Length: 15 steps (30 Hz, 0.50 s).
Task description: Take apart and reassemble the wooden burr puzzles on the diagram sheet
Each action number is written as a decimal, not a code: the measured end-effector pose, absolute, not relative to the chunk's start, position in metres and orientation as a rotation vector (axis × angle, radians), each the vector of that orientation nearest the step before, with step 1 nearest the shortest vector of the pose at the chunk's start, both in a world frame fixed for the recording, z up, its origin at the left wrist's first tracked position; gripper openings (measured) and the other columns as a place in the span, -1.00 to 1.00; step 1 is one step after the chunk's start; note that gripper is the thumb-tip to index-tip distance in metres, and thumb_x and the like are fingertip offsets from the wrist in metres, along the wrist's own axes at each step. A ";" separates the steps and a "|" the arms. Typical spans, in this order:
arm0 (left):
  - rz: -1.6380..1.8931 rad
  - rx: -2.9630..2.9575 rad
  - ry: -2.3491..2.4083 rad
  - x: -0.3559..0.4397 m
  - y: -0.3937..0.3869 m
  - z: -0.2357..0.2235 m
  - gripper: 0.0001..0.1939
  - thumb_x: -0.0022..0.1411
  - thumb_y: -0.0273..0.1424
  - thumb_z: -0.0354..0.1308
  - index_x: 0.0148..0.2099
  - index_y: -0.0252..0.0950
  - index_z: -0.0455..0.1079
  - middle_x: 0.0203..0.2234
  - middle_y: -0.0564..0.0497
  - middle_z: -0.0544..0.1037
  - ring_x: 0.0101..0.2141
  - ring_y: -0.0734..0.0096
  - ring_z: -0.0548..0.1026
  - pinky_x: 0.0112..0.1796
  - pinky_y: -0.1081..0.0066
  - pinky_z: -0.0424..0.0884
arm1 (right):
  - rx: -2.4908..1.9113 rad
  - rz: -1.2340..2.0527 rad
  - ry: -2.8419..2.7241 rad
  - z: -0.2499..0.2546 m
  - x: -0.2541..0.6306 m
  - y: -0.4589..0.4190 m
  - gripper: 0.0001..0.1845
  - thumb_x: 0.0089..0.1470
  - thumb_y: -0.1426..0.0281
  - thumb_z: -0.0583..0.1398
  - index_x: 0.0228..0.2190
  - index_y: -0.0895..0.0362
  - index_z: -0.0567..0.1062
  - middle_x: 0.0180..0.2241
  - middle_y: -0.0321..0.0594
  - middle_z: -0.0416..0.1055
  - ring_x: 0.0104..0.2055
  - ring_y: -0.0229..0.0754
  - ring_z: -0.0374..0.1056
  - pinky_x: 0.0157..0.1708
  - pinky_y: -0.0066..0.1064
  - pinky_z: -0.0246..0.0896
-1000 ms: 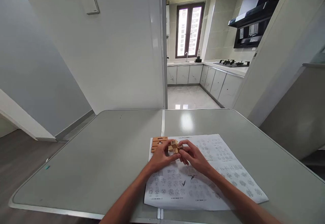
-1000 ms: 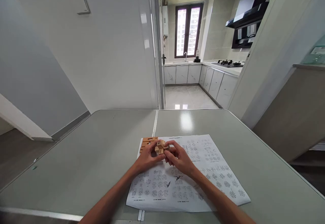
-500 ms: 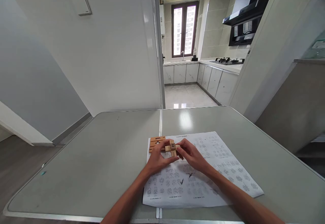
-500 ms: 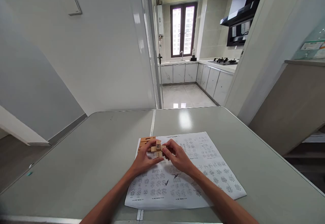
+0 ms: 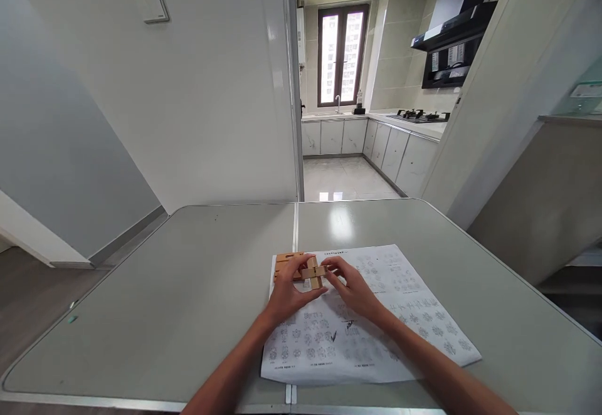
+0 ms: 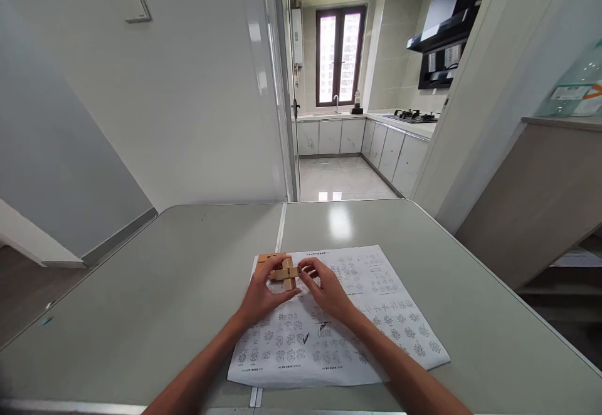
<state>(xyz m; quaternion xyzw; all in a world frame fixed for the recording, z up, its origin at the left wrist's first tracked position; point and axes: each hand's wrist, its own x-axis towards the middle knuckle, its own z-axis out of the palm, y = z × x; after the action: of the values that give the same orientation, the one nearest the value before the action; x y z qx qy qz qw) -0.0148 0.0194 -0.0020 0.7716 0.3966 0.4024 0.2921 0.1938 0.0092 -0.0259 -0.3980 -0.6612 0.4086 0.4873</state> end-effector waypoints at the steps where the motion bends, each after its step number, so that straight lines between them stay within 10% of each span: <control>1: 1.081 2.071 1.064 -0.015 0.020 -0.002 -0.31 0.07 -0.15 0.50 0.21 -0.08 0.37 0.02 -0.05 0.55 -0.06 0.17 0.55 -0.01 0.17 0.50 | -0.999 0.952 -1.600 -0.026 0.194 0.009 -0.60 0.36 -0.01 0.12 -0.07 0.02 0.48 -0.14 -0.12 0.53 -0.17 -0.02 0.46 -0.15 -0.17 0.39; 9: 1.064 2.159 1.045 -0.011 0.018 -0.002 -0.41 0.15 -0.19 0.44 0.19 -0.08 0.37 -0.10 -0.03 0.53 -0.11 0.20 0.52 -0.12 0.26 0.53 | -0.919 1.093 -1.614 -0.030 0.194 0.008 -0.60 0.38 0.00 0.10 -0.10 0.04 0.49 -0.32 -0.22 0.51 -0.32 -0.12 0.42 -0.30 -0.30 0.32; 15: 1.010 2.007 1.006 -0.013 0.018 -0.004 -0.20 0.07 -0.19 0.51 0.32 -0.01 0.31 0.18 -0.12 0.43 0.13 0.05 0.46 0.14 0.08 0.44 | -0.878 1.139 -1.549 -0.033 0.195 0.010 -0.63 0.34 0.01 0.17 -0.12 0.05 0.46 -0.29 -0.21 0.50 -0.30 -0.13 0.42 -0.28 -0.30 0.35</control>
<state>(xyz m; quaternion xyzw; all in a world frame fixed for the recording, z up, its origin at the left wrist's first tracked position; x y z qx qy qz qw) -0.0129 0.0176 -0.0041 0.7687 0.3853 0.3867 0.3333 0.1950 0.0098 -0.0333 -0.3617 -0.6380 0.4693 0.4917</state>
